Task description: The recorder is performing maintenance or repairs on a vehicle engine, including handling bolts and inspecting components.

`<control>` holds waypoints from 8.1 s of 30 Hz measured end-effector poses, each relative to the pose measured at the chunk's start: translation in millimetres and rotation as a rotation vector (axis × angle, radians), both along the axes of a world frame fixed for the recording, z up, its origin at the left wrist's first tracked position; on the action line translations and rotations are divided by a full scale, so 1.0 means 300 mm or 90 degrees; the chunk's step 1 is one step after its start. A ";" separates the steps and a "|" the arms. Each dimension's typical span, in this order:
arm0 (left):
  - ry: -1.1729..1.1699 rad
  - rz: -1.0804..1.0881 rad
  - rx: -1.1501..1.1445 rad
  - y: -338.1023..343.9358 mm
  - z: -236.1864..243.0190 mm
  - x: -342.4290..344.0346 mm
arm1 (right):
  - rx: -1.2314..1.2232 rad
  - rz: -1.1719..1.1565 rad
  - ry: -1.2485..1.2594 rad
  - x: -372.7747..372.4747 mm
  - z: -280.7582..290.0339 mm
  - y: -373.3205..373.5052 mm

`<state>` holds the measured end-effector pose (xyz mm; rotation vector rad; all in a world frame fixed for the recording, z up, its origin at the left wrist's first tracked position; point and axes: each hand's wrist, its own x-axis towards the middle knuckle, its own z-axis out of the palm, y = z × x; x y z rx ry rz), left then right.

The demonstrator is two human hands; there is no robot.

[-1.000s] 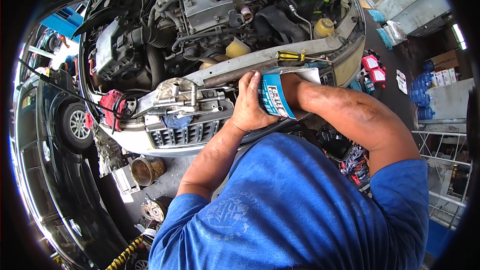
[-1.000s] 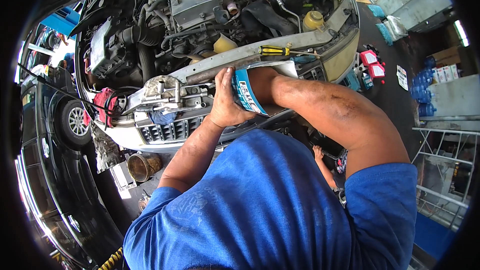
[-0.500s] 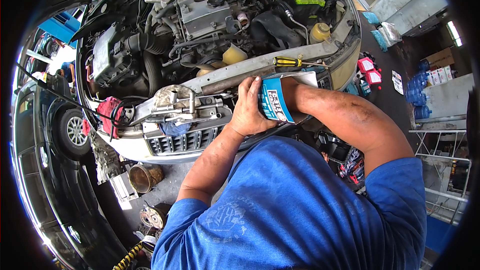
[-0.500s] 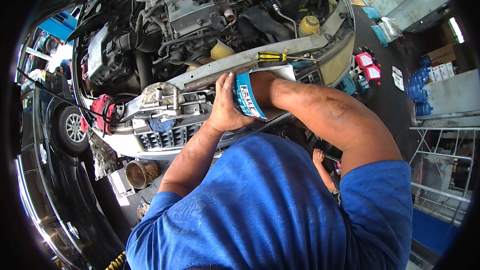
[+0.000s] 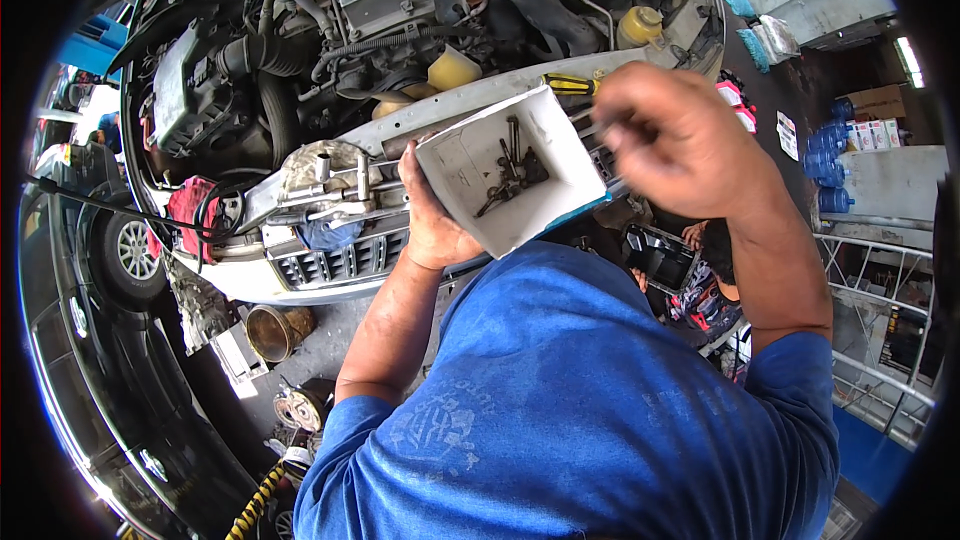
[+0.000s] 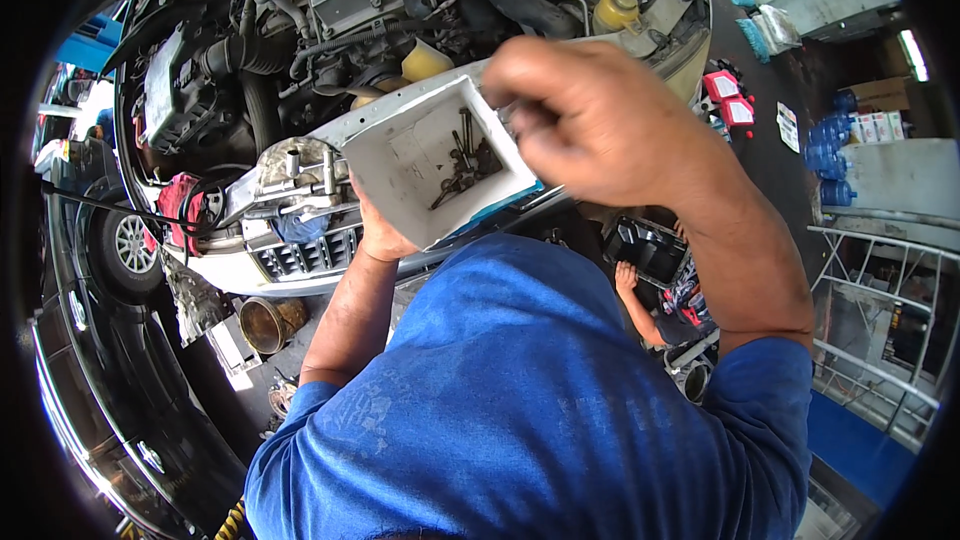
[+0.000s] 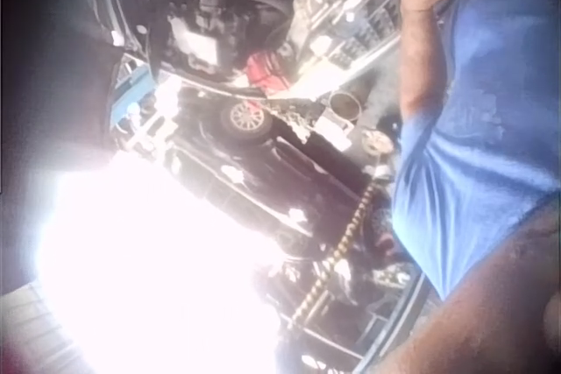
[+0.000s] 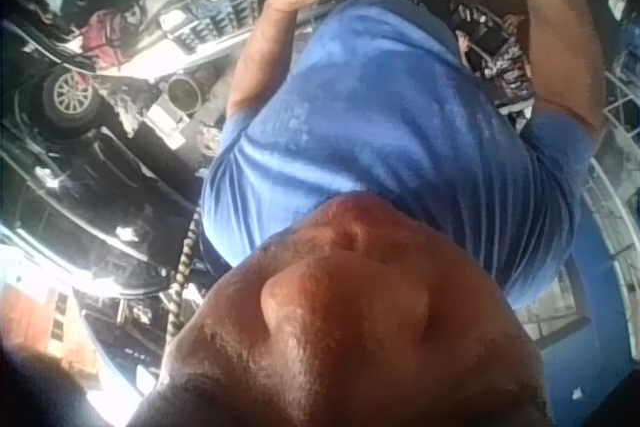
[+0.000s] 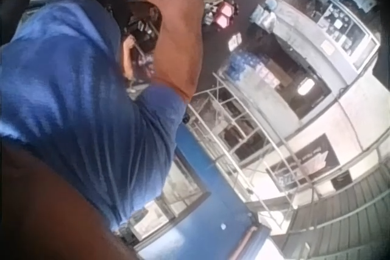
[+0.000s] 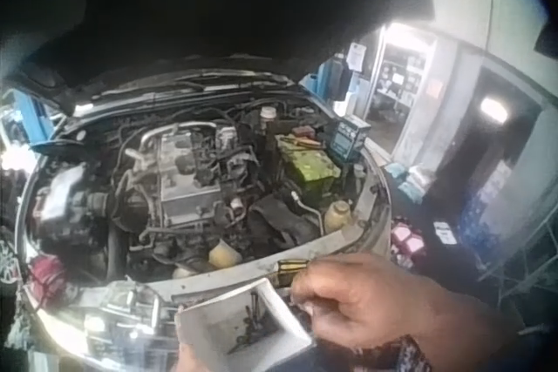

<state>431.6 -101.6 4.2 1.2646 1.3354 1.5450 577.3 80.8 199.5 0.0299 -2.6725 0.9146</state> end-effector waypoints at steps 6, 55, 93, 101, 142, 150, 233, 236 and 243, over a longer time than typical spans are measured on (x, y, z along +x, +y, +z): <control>0.587 0.127 -0.057 -0.055 0.031 0.004 | -0.324 -0.219 -0.083 0.075 -0.149 0.003; -0.934 -0.057 -0.048 -0.085 -0.088 0.045 | 0.220 0.237 -0.720 -0.277 -0.106 -0.235; -0.906 -0.047 -0.024 0.005 -0.081 0.043 | 0.169 0.171 -0.628 -0.290 -0.181 -0.222; -0.962 -0.065 -0.023 -0.002 -0.112 0.049 | 0.208 0.281 -0.474 -0.400 -0.138 -0.316; -1.100 -0.025 0.193 -0.147 -0.092 -0.026 | -0.998 0.115 -0.171 -0.089 -0.124 -0.003; -1.134 -0.033 0.215 -0.175 -0.128 -0.005 | -1.066 0.162 -0.185 -0.082 -0.169 0.007; -0.873 0.010 0.321 -0.075 0.012 -0.084 | 0.348 -0.132 -0.111 -0.220 0.137 -0.121; -0.827 0.004 0.404 -0.082 0.012 -0.125 | 0.124 -0.161 -0.298 -0.252 0.152 -0.134; -0.740 -0.016 0.338 -0.075 0.031 -0.131 | 0.128 0.013 -0.087 -0.240 0.149 -0.149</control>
